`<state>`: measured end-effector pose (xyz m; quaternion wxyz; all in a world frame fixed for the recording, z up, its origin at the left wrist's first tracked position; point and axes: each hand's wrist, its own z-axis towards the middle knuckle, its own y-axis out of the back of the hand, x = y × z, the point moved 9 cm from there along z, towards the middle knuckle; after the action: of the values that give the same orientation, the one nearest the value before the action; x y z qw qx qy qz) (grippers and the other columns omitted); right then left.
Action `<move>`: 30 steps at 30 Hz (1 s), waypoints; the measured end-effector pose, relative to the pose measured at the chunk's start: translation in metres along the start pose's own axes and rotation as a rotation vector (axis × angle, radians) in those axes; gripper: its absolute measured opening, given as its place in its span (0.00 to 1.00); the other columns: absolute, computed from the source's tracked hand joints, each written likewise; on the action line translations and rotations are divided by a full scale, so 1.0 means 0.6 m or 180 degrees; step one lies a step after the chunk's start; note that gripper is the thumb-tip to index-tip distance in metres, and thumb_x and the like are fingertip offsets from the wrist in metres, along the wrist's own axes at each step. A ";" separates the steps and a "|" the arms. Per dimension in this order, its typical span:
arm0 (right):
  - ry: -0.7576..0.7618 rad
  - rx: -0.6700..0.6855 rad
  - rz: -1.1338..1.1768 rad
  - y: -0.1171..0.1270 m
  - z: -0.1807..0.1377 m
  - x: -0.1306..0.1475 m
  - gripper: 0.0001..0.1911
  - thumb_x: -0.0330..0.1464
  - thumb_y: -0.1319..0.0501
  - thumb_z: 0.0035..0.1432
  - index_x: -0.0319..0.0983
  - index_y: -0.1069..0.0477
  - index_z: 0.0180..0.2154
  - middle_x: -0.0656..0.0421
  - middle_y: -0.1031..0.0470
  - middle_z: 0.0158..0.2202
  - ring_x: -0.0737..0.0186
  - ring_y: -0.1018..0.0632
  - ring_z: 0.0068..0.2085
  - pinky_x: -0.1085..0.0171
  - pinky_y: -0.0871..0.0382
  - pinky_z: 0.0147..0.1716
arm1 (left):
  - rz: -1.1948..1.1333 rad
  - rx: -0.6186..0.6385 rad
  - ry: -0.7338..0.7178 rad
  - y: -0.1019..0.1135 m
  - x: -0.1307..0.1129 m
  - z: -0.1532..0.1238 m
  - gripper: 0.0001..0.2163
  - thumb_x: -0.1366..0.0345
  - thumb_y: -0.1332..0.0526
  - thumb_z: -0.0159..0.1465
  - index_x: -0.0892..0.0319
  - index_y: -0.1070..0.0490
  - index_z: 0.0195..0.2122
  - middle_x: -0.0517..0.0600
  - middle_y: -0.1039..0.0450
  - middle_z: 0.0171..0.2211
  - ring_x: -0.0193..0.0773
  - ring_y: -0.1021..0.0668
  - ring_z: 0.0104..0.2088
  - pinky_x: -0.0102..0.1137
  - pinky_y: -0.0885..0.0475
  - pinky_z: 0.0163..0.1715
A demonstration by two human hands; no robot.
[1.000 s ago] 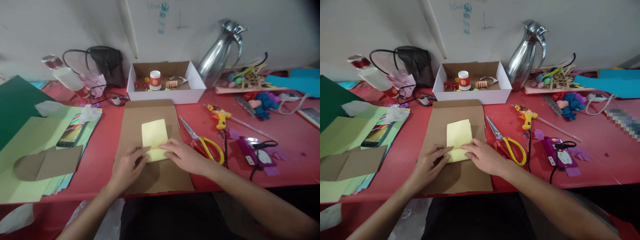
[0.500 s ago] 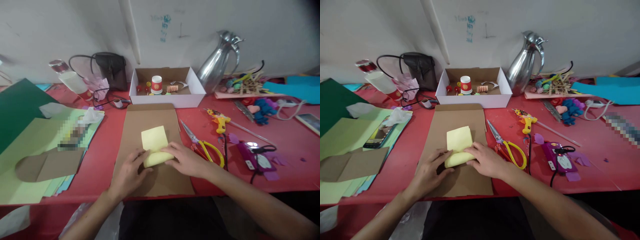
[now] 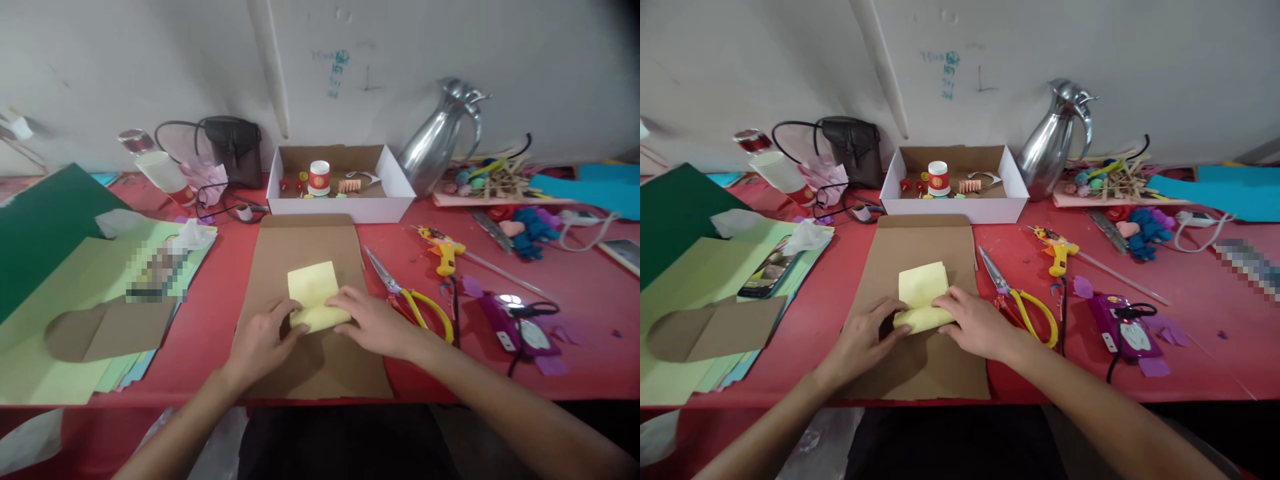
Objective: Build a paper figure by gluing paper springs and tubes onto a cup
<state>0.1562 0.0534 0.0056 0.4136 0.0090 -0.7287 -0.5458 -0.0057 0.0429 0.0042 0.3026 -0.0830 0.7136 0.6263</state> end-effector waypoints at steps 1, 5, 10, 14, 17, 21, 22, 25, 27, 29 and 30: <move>-0.0016 0.0017 -0.0048 0.000 0.001 -0.001 0.18 0.34 0.40 0.63 0.44 0.34 0.54 0.54 0.31 0.51 0.56 0.25 0.46 0.57 0.31 0.45 | -0.0012 0.0000 -0.0052 0.000 -0.001 -0.001 0.15 0.56 0.42 0.65 0.54 0.31 0.50 0.53 0.27 0.47 0.42 0.23 0.40 0.37 0.28 0.39; -0.0090 0.0101 -0.0079 0.002 0.009 -0.007 0.14 0.36 0.43 0.65 0.44 0.31 0.51 0.54 0.30 0.50 0.56 0.24 0.44 0.59 0.32 0.42 | -0.0033 -0.0068 -0.0154 0.002 0.001 0.000 0.20 0.55 0.39 0.62 0.53 0.32 0.54 0.54 0.29 0.51 0.46 0.24 0.47 0.38 0.29 0.43; -0.0253 0.0108 0.0109 0.004 0.024 -0.018 0.16 0.39 0.43 0.65 0.42 0.32 0.52 0.52 0.30 0.51 0.54 0.25 0.46 0.56 0.32 0.45 | -0.0105 -0.0004 0.0056 0.005 0.014 0.020 0.15 0.54 0.44 0.65 0.56 0.30 0.48 0.51 0.26 0.40 0.39 0.24 0.33 0.33 0.32 0.34; -0.0199 -0.0178 0.0161 0.014 0.030 -0.016 0.22 0.36 0.42 0.64 0.44 0.38 0.59 0.51 0.31 0.53 0.53 0.26 0.50 0.55 0.32 0.48 | -0.0155 0.0008 0.0147 0.012 0.016 0.040 0.15 0.54 0.45 0.66 0.57 0.30 0.45 0.51 0.26 0.36 0.39 0.24 0.32 0.32 0.34 0.33; -0.0130 -0.0142 0.0100 0.010 0.032 -0.013 0.23 0.37 0.39 0.61 0.46 0.36 0.58 0.52 0.33 0.54 0.54 0.25 0.48 0.56 0.31 0.46 | -0.0195 0.0029 0.0412 0.012 0.028 0.052 0.14 0.54 0.45 0.65 0.56 0.32 0.47 0.47 0.28 0.28 0.38 0.25 0.29 0.32 0.35 0.31; -0.0103 -0.0197 0.0008 0.012 0.036 -0.014 0.25 0.34 0.38 0.59 0.44 0.36 0.58 0.51 0.34 0.56 0.53 0.25 0.49 0.55 0.31 0.47 | -0.0144 -0.0005 0.0428 0.013 0.031 0.065 0.11 0.56 0.45 0.65 0.55 0.31 0.41 0.47 0.28 0.30 0.37 0.26 0.28 0.31 0.36 0.29; -0.0072 -0.0237 -0.0008 0.014 0.037 -0.014 0.25 0.33 0.38 0.59 0.44 0.37 0.58 0.52 0.33 0.56 0.53 0.26 0.50 0.55 0.32 0.48 | -0.0120 -0.0048 0.0399 0.015 0.030 0.068 0.10 0.56 0.45 0.64 0.56 0.30 0.39 0.48 0.27 0.32 0.37 0.26 0.29 0.31 0.36 0.30; -0.0010 -0.0312 -0.0069 0.019 0.041 -0.014 0.21 0.33 0.39 0.60 0.46 0.34 0.55 0.54 0.31 0.54 0.54 0.25 0.49 0.57 0.32 0.47 | -0.0087 -0.0127 0.0346 0.021 0.029 0.074 0.11 0.56 0.45 0.64 0.57 0.29 0.38 0.51 0.27 0.37 0.37 0.25 0.31 0.32 0.34 0.32; -0.0025 -0.0311 -0.0106 0.023 0.046 -0.019 0.18 0.35 0.40 0.61 0.46 0.32 0.53 0.55 0.29 0.52 0.55 0.24 0.47 0.58 0.32 0.46 | -0.0153 -0.0162 0.0257 0.025 0.028 0.076 0.14 0.54 0.44 0.64 0.58 0.29 0.42 0.52 0.28 0.40 0.36 0.25 0.30 0.32 0.33 0.32; -0.0062 -0.0264 -0.0093 0.028 0.055 -0.026 0.17 0.37 0.41 0.62 0.45 0.31 0.53 0.55 0.28 0.51 0.55 0.24 0.46 0.59 0.32 0.45 | -0.0246 -0.0156 0.0088 0.028 0.025 0.079 0.17 0.52 0.41 0.62 0.57 0.29 0.46 0.53 0.28 0.43 0.35 0.25 0.31 0.32 0.32 0.33; -0.0093 -0.0213 -0.0075 0.029 0.061 -0.031 0.16 0.38 0.41 0.62 0.44 0.30 0.52 0.55 0.27 0.50 0.55 0.24 0.46 0.59 0.33 0.44 | -0.0286 -0.0122 0.0014 0.029 0.024 0.080 0.19 0.51 0.39 0.60 0.57 0.29 0.48 0.53 0.28 0.44 0.35 0.26 0.31 0.32 0.31 0.33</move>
<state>0.1539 0.0979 0.0064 0.3965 -0.0042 -0.7158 -0.5748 -0.0098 0.0955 0.0096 0.3272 -0.1220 0.6977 0.6255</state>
